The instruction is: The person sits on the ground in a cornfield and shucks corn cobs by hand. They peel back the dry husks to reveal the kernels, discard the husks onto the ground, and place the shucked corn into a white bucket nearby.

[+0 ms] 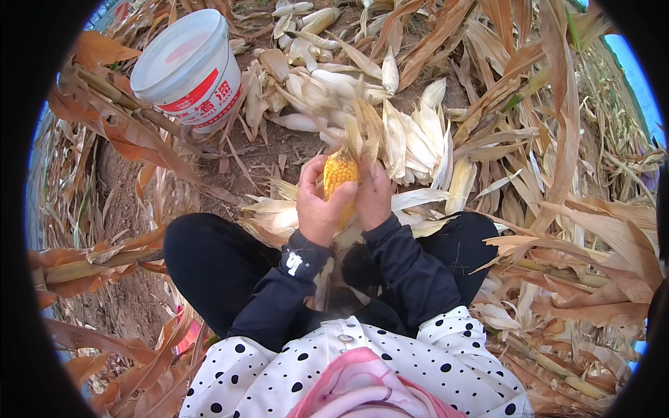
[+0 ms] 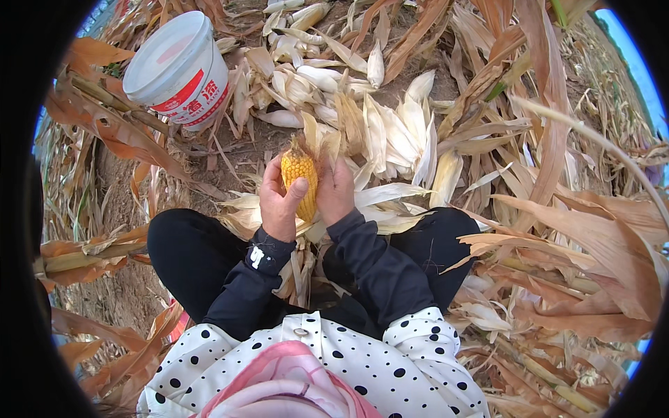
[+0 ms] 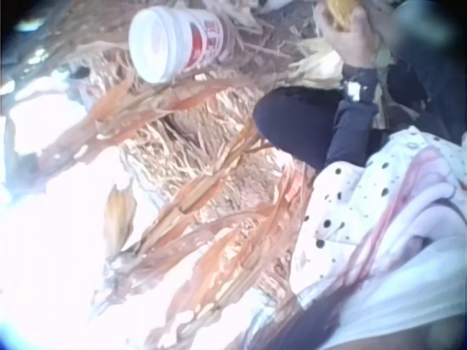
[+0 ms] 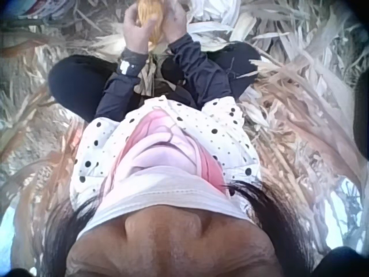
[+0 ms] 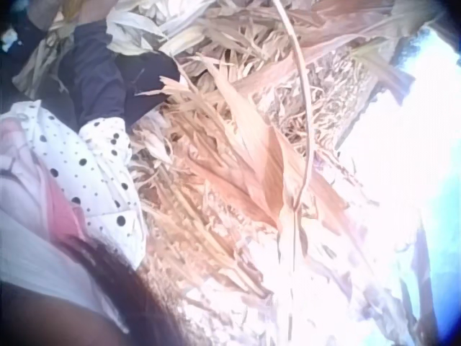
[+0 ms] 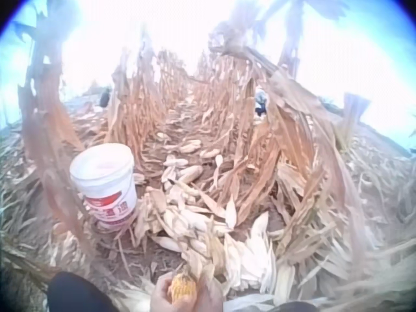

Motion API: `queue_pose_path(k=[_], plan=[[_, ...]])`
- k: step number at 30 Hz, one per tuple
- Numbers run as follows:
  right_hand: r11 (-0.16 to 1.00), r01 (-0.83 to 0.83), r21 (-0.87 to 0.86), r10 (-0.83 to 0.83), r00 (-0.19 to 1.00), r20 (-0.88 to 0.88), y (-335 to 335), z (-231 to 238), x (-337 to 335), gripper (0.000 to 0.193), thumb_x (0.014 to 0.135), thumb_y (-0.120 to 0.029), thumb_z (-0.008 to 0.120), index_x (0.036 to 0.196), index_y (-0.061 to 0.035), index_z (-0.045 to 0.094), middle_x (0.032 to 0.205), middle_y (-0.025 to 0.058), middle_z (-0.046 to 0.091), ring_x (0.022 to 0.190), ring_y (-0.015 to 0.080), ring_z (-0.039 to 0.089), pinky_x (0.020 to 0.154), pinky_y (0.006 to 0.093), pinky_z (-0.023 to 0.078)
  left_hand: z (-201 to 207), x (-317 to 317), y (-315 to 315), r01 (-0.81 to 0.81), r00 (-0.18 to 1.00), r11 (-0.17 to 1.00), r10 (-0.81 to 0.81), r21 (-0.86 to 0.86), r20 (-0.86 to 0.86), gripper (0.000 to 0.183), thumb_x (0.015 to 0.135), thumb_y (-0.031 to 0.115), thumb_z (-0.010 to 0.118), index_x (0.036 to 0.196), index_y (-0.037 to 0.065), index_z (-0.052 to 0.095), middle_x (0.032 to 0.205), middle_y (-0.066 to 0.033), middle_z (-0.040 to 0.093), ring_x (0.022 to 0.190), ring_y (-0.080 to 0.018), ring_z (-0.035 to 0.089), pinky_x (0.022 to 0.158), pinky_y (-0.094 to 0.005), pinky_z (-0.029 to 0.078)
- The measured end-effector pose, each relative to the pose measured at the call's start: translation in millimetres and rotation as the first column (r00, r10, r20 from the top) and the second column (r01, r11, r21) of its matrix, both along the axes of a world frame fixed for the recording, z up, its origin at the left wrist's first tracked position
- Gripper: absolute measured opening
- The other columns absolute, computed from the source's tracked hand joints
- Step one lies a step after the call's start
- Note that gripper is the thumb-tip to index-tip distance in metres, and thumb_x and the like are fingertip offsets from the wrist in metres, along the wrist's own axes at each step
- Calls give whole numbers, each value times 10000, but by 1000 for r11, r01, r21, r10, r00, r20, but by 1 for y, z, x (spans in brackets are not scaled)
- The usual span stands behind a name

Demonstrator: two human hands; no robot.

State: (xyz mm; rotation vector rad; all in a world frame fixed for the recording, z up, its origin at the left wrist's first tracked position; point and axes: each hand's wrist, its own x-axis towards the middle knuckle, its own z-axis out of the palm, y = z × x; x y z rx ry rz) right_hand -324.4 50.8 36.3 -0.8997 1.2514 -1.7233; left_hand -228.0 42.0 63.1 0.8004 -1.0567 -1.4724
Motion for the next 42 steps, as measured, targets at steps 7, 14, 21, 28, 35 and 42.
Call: queue_pose_path(k=[7, 14, 21, 28, 35, 42], plan=[[999, 40, 3, -34, 804, 594, -2, 5, -15, 216, 981, -170, 438, 1071, 7, 521, 920, 89, 600, 826, 181, 591, 780, 315, 494, 19, 5, -4, -33, 989, 998, 25, 51, 147, 438, 789, 116, 722, 1144, -10, 500, 1039, -65, 588, 916, -138, 572, 813, -265, 466], [989, 132, -63, -31, 610, 792, -5, 25, -67, 84, 908, -96, 469, 825, -86, 476, 706, 25, 444, 694, 165, 467, 746, 406, 447, 8, 36, -23, -55, 992, 981, 74, 186, -99, 436, 790, -29, 636, 1199, 22, 492, 1219, -112, 537, 1064, -162, 550, 894, -313, 479], [970, 30, -242, 147, 721, 678, 4, 37, -58, 119, 902, -30, 397, 906, -39, 516, 717, 53, 472, 650, 166, 470, 637, 368, 447, 43, 36, -23, 350, 417, 731, 438, -585, 796, 597, 621, 67, 773, 1170, 27, 543, 1220, -144, 528, 1116, -322, 520, 934, -386, 428], [937, -115, -331, 347, 444, 826, 10, 45, -42, 104, 902, -42, 411, 905, -34, 514, 721, 64, 502, 656, 176, 492, 631, 359, 439, -4, 1, 3, 474, 467, 867, -99, -154, 879, 525, 637, 203, 754, 1084, 39, 530, 900, -191, 628, 846, -369, 619, 731, -396, 500], [933, -263, -246, 311, 933, 183, 14, 76, -43, 492, 900, -212, 590, 1278, 40, 402, 1171, 167, 531, 1131, 263, 509, 980, 433, 412, -56, 23, -8, 478, 708, 863, -270, -161, 653, 392, 745, 170, 679, 1100, 49, 567, 1017, -141, 633, 920, -239, 618, 764, -346, 488], [919, -389, -65, 390, 921, 1, 32, 90, -81, 243, 927, -157, 561, 1070, 38, 575, 920, 110, 634, 854, 189, 624, 811, 324, 513, -51, 30, -12, 430, 872, 903, -415, -2, 259, 373, 765, 154, 651, 1116, 57, 568, 1035, -116, 615, 926, -190, 612, 765, -322, 483]])
